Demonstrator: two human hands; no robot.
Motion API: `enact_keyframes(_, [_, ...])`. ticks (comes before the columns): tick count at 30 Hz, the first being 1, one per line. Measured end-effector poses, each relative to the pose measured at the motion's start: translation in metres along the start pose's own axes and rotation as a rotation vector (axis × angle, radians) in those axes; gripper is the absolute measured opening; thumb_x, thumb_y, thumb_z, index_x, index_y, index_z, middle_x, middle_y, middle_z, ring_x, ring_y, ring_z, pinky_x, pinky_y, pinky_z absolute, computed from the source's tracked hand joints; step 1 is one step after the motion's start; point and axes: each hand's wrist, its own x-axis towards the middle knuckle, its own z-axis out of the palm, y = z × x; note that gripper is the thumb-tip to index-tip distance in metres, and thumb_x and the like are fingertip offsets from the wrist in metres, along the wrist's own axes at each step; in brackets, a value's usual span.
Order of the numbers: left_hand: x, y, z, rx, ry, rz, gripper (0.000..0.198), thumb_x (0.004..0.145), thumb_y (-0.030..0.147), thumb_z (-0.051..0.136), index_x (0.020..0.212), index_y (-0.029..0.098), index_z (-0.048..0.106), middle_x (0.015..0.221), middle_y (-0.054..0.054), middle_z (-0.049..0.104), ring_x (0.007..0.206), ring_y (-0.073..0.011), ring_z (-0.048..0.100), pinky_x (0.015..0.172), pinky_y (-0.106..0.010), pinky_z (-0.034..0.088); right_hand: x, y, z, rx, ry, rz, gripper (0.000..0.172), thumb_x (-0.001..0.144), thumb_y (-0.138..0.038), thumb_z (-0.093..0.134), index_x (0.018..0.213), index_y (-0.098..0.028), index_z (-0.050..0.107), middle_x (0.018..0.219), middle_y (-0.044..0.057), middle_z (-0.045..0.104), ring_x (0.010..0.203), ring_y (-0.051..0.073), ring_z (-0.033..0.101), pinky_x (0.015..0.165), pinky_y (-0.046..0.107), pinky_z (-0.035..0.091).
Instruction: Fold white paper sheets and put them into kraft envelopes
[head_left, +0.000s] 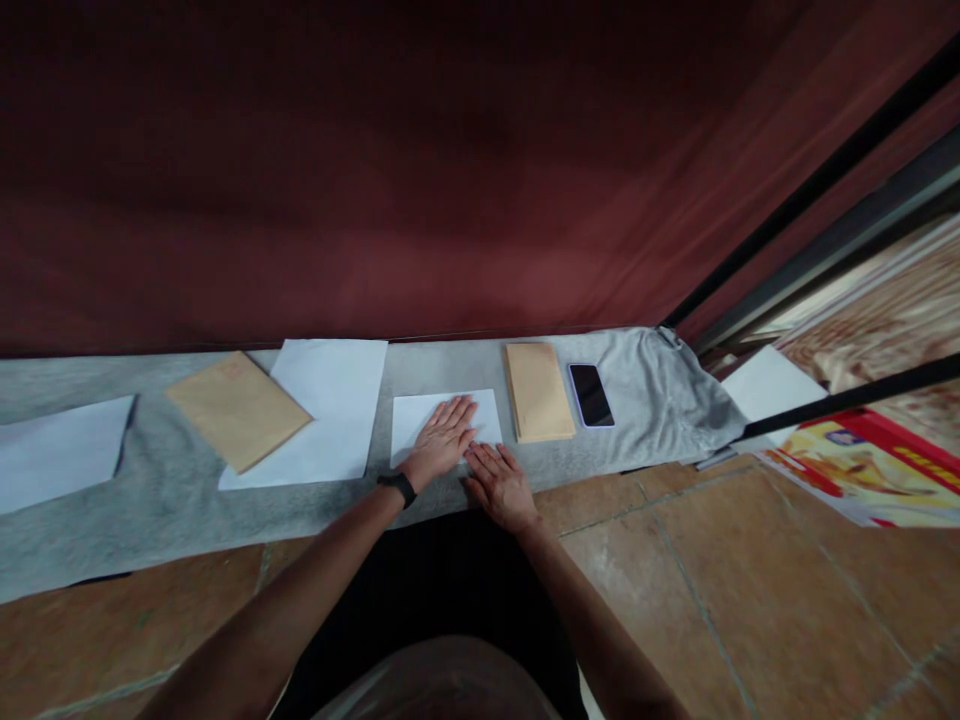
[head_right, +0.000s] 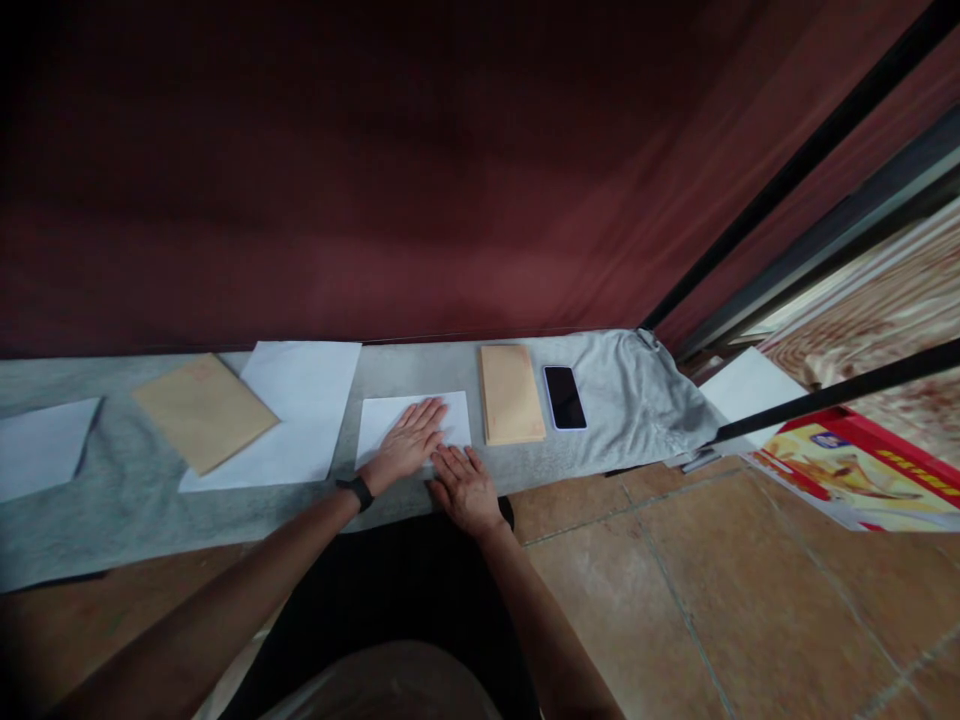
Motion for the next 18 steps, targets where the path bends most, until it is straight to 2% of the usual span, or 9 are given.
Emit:
enact_keyframes(8, [-0.04, 0.007, -0.006, 0.044, 0.064, -0.133, 0.061, 0.104, 0.039, 0.027, 0.155, 0.007, 0.034, 0.163, -0.016, 0.031, 0.154, -0.0252, 0.023, 0.126, -0.047, 0.022, 0.001, -0.005, 0.003, -0.064, 0.034, 0.05, 0.051, 0.106, -0.035, 0.043, 0.154, -0.017, 0.041, 0.157, 0.009, 0.044, 0.144, 0.023, 0.044, 0.124, 0.044, 0.028])
enact_keyframes(13, [-0.064, 0.004, -0.007, 0.054, 0.127, -0.271, 0.064, 0.103, 0.04, 0.028, 0.154, 0.002, 0.034, 0.161, -0.02, 0.033, 0.153, -0.0281, 0.026, 0.124, -0.048, 0.025, 0.0, -0.01, 0.009, -0.122, 0.082, 0.108, 0.054, 0.106, -0.037, 0.042, 0.153, -0.011, 0.041, 0.157, 0.013, 0.044, 0.144, 0.026, 0.043, 0.122, 0.046, 0.031])
enact_keyframes(18, [-0.091, 0.005, -0.006, 0.073, 0.2, -0.382, 0.063, 0.103, 0.04, 0.029, 0.153, 0.002, 0.035, 0.16, -0.021, 0.035, 0.151, -0.0306, 0.029, 0.122, -0.05, 0.029, -0.002, -0.018, 0.017, -0.168, 0.163, 0.222, 0.061, 0.105, -0.039, 0.041, 0.156, -0.006, 0.033, 0.158, 0.02, 0.039, 0.146, 0.031, 0.04, 0.12, 0.051, 0.033])
